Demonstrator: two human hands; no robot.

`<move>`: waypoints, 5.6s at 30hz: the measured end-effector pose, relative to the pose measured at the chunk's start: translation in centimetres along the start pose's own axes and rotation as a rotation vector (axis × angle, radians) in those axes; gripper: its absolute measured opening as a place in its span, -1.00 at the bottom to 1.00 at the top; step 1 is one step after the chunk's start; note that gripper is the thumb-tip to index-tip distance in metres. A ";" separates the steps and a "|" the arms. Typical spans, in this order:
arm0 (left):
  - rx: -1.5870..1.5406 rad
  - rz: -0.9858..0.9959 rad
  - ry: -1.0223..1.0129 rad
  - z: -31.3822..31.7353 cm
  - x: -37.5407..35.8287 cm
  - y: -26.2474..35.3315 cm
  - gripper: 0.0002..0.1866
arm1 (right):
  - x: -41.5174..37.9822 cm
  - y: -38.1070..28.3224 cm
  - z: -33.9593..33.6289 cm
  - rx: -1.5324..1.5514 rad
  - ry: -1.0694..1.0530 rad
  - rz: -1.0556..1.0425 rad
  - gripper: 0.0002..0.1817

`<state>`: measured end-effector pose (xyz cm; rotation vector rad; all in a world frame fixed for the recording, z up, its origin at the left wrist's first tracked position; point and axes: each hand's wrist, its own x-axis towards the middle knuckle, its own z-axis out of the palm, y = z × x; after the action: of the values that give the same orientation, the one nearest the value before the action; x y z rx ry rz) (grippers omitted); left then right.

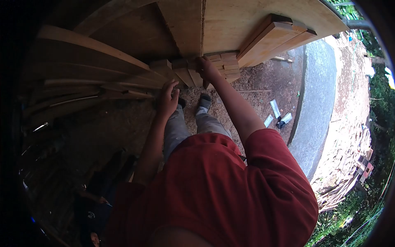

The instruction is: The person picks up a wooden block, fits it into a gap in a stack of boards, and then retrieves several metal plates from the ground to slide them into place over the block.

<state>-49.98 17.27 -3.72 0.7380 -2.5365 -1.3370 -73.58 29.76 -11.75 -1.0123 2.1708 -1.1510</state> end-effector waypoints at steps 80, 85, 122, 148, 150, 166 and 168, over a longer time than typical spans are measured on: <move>0.538 0.083 -0.141 8.8 -3.2 -6.2 -0.25 | -18.0 10.8 -3.5 0.479 0.344 0.694 -0.32; 0.505 -0.428 -0.595 9.6 -13.1 -10.9 -0.36 | -29.5 14.6 -7.6 0.369 0.538 0.746 -0.43; 0.148 -0.364 -0.472 35.4 -27.4 -1.0 -0.65 | -83.1 22.7 -18.7 0.713 1.192 1.011 -0.66; 0.400 0.305 -0.752 97.8 -21.1 -2.3 -0.60 | -86.2 89.2 -2.7 0.068 0.548 1.260 -0.27; 0.380 0.310 -0.748 99.7 -20.1 -4.5 -0.60 | -86.0 91.3 -0.8 0.050 0.525 1.276 -0.25; 0.786 0.787 -0.753 112.8 -3.9 -12.4 -0.32 | -83.4 93.2 2.1 -0.052 0.627 1.452 -0.16; 0.760 0.728 -0.779 114.8 -3.4 -12.4 -0.31 | -84.6 93.6 2.8 -0.090 0.634 1.358 -0.30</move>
<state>-86.10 96.07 -80.05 -0.7900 -3.3740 -0.4059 -55.92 129.91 -86.39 0.9276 2.5117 -0.6554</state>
